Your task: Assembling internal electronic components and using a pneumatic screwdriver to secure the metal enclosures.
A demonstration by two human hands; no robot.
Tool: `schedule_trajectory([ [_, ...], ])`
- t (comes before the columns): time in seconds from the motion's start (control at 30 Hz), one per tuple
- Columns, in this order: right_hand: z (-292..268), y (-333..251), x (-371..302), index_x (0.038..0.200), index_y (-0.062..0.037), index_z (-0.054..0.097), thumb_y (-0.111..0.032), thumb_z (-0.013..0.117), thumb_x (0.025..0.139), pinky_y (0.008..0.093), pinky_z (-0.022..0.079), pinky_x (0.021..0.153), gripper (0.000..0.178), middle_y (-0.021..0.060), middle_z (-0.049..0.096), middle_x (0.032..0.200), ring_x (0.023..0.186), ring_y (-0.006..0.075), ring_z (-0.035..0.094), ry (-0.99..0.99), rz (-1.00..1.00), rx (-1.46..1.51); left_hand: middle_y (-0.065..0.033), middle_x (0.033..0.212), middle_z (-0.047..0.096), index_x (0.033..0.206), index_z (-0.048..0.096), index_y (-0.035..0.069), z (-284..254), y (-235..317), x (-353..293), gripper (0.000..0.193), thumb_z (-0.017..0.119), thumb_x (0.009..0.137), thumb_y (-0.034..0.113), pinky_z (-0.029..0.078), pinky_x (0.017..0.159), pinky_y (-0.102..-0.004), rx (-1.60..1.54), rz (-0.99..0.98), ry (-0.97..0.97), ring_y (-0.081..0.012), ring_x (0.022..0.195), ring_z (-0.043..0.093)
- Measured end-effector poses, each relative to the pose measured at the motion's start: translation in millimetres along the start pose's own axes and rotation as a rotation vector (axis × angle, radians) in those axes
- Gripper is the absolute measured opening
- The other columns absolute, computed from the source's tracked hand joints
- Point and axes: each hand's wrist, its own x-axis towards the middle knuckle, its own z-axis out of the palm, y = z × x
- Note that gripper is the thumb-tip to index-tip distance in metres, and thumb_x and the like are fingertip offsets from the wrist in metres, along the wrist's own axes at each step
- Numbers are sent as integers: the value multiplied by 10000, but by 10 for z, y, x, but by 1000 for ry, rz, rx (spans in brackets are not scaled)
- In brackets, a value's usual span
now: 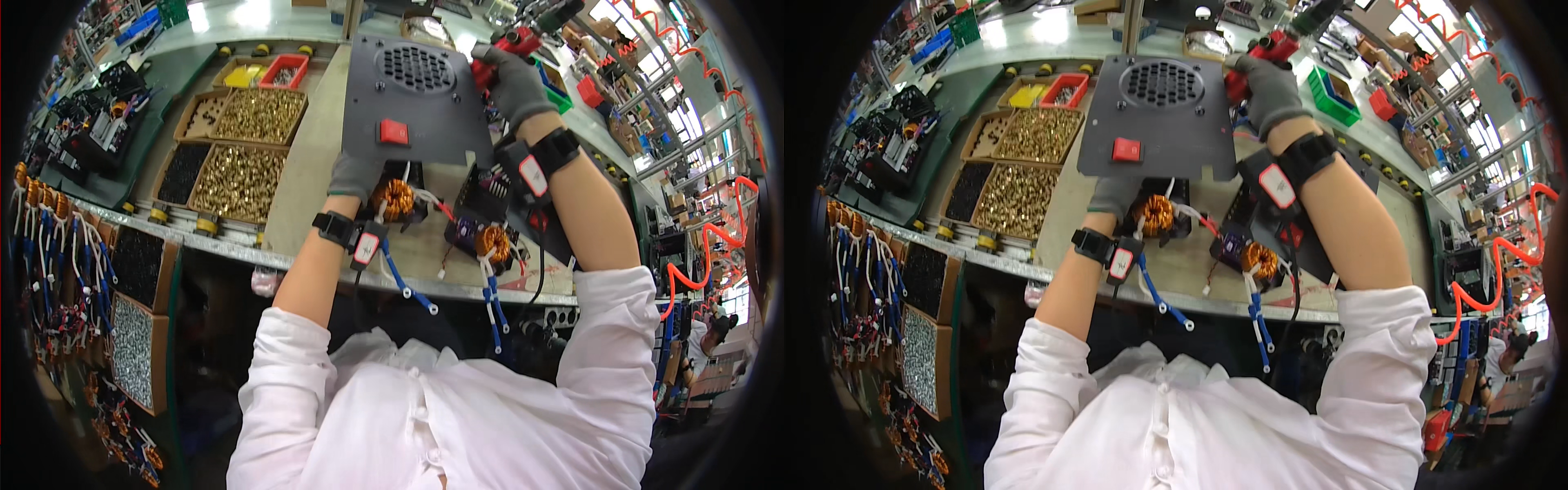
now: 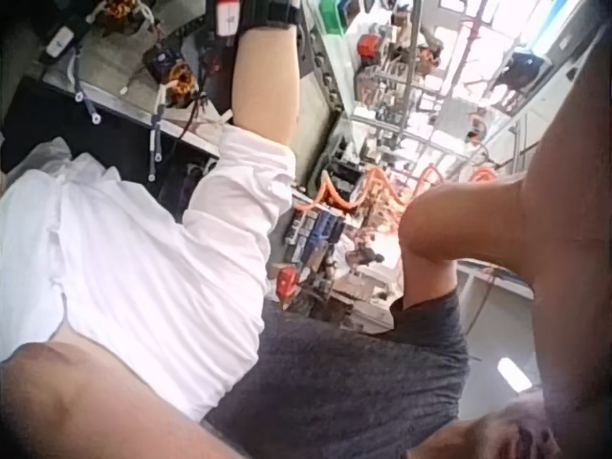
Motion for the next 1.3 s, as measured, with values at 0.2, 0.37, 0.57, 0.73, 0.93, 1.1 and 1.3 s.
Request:
schedule_trajectory([
  [0.2, -43, 144, 131, 908, 5, 650, -36, 739, 753, 278, 515, 676, 183, 73, 655, 866, 757, 148, 638, 104, -135, -177, -176, 1239, 596, 1231, 574, 81, 6, -113, 408, 427, 539, 899, 347, 458, 934, -390, 13, -305, -194, -340, 1153, 558],
  [0.37, 10, -160, -41, 892, -49, 585, 12, 751, 673, 364, 536, 635, 281, 28, 587, 775, 682, 190, 583, 182, -127, -96, -187, 1085, 655, 1103, 636, 71, 81, -138, 203, 355, 572, 870, 332, 506, 825, -426, 215, 30, 107, -369, 1012, 616],
  [0.57, 69, -466, -353, 928, -58, 587, -35, 750, 685, 332, 499, 559, 293, 30, 572, 761, 648, 163, 566, 108, -331, -117, -183, 976, 675, 1032, 663, 84, -156, 30, 75, 301, 609, 840, 310, 523, 749, -431, 263, 12, -8, -387, 913, 633],
  [0.73, 114, -136, -191, 941, -40, 591, -18, 763, 649, 352, 526, 559, 340, 54, 585, 757, 635, 184, 581, 168, -156, -147, -170, 1145, 638, 1166, 610, 89, -150, -10, 134, 360, 533, 905, 323, 494, 881, -417, 216, 35, -98, -349, 1048, 603],
  [0.93, 38, 135, -88, 1016, -49, 586, 24, 709, 694, 396, 530, 589, 353, 89, 627, 827, 702, 216, 613, 128, 78, 57, -159, 1171, 622, 1179, 601, 82, -44, -25, 282, 373, 527, 908, 328, 460, 924, -421, 74, 197, -33, -338, 1075, 584],
  [1.1, 71, 95, -276, 1082, -63, 583, -17, 768, 731, 385, 539, 667, 400, 74, 642, 885, 760, 211, 631, 59, 159, 157, -149, 1193, 609, 1189, 593, 77, 28, -64, 325, 384, 522, 911, 331, 432, 960, -425, -11, 310, 23, -328, 1097, 568],
  [1.3, 145, 141, -303, 1160, -78, 568, -98, 816, 718, 348, 527, 751, 507, 85, 652, 978, 838, 182, 626, 40, 144, -4, -138, 1219, 593, 1202, 584, 70, 7, -167, 252, 397, 516, 915, 336, 397, 1003, -429, -122, 323, 124, -317, 1123, 549],
])
